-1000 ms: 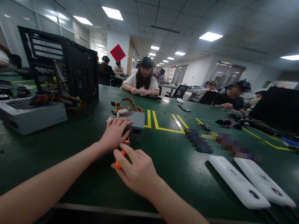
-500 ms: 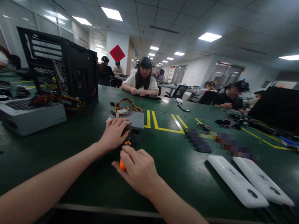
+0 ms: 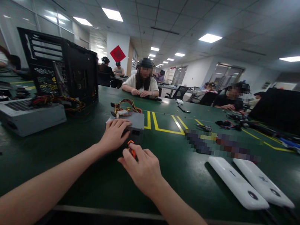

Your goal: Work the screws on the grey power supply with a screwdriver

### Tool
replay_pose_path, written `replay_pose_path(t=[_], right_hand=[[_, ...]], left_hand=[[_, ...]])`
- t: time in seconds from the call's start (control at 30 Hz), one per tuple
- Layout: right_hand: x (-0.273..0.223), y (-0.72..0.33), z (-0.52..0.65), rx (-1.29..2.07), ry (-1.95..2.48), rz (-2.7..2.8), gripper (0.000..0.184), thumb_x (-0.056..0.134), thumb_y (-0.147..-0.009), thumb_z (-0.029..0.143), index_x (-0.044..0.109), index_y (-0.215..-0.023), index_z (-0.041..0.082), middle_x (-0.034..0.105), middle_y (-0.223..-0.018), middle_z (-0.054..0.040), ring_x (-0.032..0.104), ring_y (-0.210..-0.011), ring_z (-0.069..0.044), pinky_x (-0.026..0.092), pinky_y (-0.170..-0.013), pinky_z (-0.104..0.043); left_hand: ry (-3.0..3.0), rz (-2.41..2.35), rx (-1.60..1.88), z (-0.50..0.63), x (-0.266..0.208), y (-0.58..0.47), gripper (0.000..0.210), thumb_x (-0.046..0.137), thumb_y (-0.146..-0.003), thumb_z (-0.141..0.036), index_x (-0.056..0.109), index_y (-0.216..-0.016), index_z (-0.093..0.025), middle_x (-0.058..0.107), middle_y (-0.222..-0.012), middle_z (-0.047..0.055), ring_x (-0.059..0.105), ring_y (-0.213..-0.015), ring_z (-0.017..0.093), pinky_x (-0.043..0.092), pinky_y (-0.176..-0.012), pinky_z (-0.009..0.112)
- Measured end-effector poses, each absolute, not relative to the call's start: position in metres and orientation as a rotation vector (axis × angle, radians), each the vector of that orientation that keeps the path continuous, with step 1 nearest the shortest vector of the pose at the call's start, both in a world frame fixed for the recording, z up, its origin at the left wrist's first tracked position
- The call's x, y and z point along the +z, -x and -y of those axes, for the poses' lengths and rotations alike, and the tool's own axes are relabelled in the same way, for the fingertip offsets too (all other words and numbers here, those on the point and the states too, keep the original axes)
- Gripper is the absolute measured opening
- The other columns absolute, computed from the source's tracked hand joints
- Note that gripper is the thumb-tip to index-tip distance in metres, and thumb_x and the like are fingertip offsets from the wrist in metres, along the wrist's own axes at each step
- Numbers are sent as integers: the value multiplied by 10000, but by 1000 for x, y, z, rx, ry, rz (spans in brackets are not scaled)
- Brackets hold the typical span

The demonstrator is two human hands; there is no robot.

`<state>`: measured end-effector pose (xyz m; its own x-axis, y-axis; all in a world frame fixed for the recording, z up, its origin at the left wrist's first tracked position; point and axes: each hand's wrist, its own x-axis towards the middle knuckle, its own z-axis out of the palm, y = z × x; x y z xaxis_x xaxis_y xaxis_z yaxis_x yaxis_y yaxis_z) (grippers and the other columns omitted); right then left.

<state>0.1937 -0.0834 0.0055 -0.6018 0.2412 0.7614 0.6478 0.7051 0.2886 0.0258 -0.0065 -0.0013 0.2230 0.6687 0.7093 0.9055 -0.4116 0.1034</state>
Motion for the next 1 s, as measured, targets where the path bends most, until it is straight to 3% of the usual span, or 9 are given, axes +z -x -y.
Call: replay_pose_path(t=[0.23, 0.5, 0.67, 0.83, 1.0], right_hand=[[5, -188, 88, -627, 762, 2306, 171, 456, -847, 245, 545, -936, 130, 569, -1048, -154, 578, -800, -199, 477, -679, -323], [1, -192, 82, -565, 651, 2261, 92, 453, -878, 197, 533, -899, 158, 615, -1023, -93, 585, -715, -143, 463, -635, -265], [4, -190, 87, -521, 590, 2343, 176, 420, -873, 184, 525, -996, 115, 588, -1075, -148, 588, -894, -186, 474, -714, -281], [5, -192, 82, -665, 680, 2178, 172, 468, -878, 191, 514, -1033, 132, 623, -1027, -115, 606, -761, -153, 459, -642, -263], [5, -193, 84, -684, 735, 2187, 114, 466, -875, 223, 541, -928, 156, 624, -1001, -110, 589, -717, -156, 459, -637, -280]], left_hand=[[2171, 1474, -992, 6, -1, -26, 298, 445, -822, -247, 518, -1110, -229, 543, -1162, 67, 444, -1083, 238, 290, -920, 413], [2169, 1479, -994, 6, -1, -26, 303, 454, -817, -245, 515, -1114, -231, 542, -1164, 65, 444, -1083, 237, 292, -918, 412], [2167, 1469, -993, 6, -2, -26, 297, 449, -820, -243, 517, -1109, -231, 545, -1161, 61, 446, -1078, 235, 294, -916, 412], [2174, 1482, -985, 6, -2, -26, 312, 450, -816, -243, 515, -1121, -230, 542, -1168, 69, 442, -1085, 238, 288, -927, 415], [2175, 1488, -976, 7, -1, -26, 316, 451, -816, -242, 513, -1125, -231, 539, -1176, 68, 439, -1089, 241, 286, -926, 418]])
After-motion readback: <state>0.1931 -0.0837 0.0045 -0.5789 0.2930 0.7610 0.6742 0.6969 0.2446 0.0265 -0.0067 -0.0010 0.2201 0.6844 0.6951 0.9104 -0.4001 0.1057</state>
